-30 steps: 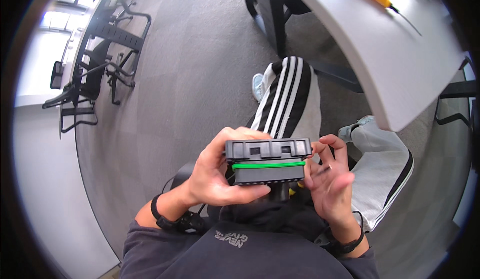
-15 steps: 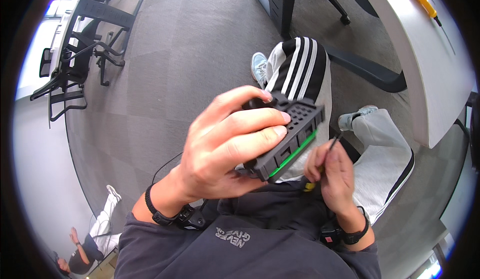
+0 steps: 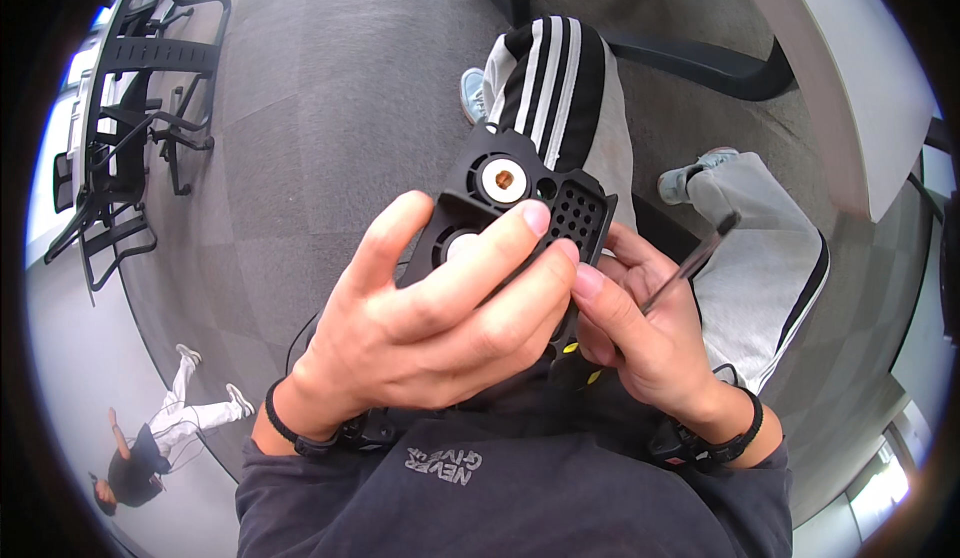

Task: The person uses a small yellow-handled screwdriver to insert and tighten screws into a black plastic electronic or mechanical housing, while holding the device on their lap and on a table.

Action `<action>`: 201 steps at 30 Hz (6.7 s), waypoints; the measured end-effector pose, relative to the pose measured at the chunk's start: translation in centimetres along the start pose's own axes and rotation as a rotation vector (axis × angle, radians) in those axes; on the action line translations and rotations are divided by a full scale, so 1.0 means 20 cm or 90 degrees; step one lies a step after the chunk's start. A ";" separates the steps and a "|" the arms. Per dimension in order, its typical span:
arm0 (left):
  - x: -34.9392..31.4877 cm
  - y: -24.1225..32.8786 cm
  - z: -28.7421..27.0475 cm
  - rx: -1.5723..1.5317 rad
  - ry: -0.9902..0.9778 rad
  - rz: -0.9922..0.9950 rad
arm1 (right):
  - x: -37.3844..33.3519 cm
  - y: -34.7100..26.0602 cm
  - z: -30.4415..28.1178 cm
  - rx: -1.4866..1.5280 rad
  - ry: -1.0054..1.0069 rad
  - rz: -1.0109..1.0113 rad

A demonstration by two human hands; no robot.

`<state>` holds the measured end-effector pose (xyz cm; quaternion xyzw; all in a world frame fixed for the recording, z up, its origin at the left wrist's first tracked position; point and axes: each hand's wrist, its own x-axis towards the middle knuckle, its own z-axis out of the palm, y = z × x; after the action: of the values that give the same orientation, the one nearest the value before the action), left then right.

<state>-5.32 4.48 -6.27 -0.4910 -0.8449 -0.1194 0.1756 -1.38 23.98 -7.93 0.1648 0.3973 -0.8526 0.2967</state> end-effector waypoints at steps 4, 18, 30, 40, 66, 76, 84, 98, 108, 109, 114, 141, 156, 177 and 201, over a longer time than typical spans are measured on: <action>-0.01 -0.05 -0.01 -0.260 0.043 -0.078 | 0.00 -0.01 -0.03 -0.057 0.073 -0.072; 0.02 0.00 0.02 -1.307 -0.031 -0.868 | -0.05 -0.05 -0.02 -0.300 0.028 -0.184; -0.03 -0.01 0.01 -1.059 0.107 -0.820 | -0.04 0.02 -0.08 -0.156 -0.014 -0.193; -0.07 -0.10 -0.09 -0.982 0.153 -0.829 | 0.01 0.04 -0.05 -0.443 -0.019 -0.155; 0.03 -0.05 -0.31 -0.934 0.120 -0.904 | 0.09 0.20 0.13 -0.492 -0.130 -0.395; 0.04 -0.01 -0.30 -0.991 0.113 -0.784 | 0.02 0.19 0.15 -0.448 -0.139 -0.417; 0.09 -0.02 -0.34 -0.745 -0.091 -0.873 | 0.03 0.26 0.13 -0.505 -0.139 -0.460; 0.15 -0.02 -0.30 -0.706 -0.177 -0.784 | 0.04 0.28 0.11 -0.439 -0.114 -0.433; 0.15 -0.02 -0.27 -0.703 -0.192 -0.784 | 0.03 0.28 0.07 -0.434 -0.133 -0.437; 0.15 -0.02 -0.26 -0.706 -0.200 -0.772 | 0.02 0.29 0.07 -0.433 -0.136 -0.433; 0.17 -0.01 -0.27 -0.794 -0.208 -0.927 | 0.02 0.31 0.04 -0.423 -0.156 -0.428; 0.10 0.08 -0.21 -0.845 -0.240 -0.884 | 0.01 0.44 -0.02 -0.368 -0.181 -0.493; 0.07 0.09 -0.17 -0.958 -0.191 -0.809 | -0.01 0.42 -0.06 -0.271 -0.228 -0.505; 0.07 0.04 -0.21 -0.711 -0.278 -0.748 | 0.03 0.44 -0.02 -0.373 -0.195 -0.425; 0.06 -0.06 -0.13 -1.015 -0.079 -0.967 | 0.11 0.28 0.00 -0.354 -0.224 -0.411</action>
<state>-6.37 3.84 -3.51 0.1783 -0.6147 -0.6824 -0.3533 0.62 20.36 -12.36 -0.2002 0.5856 -0.7775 0.1120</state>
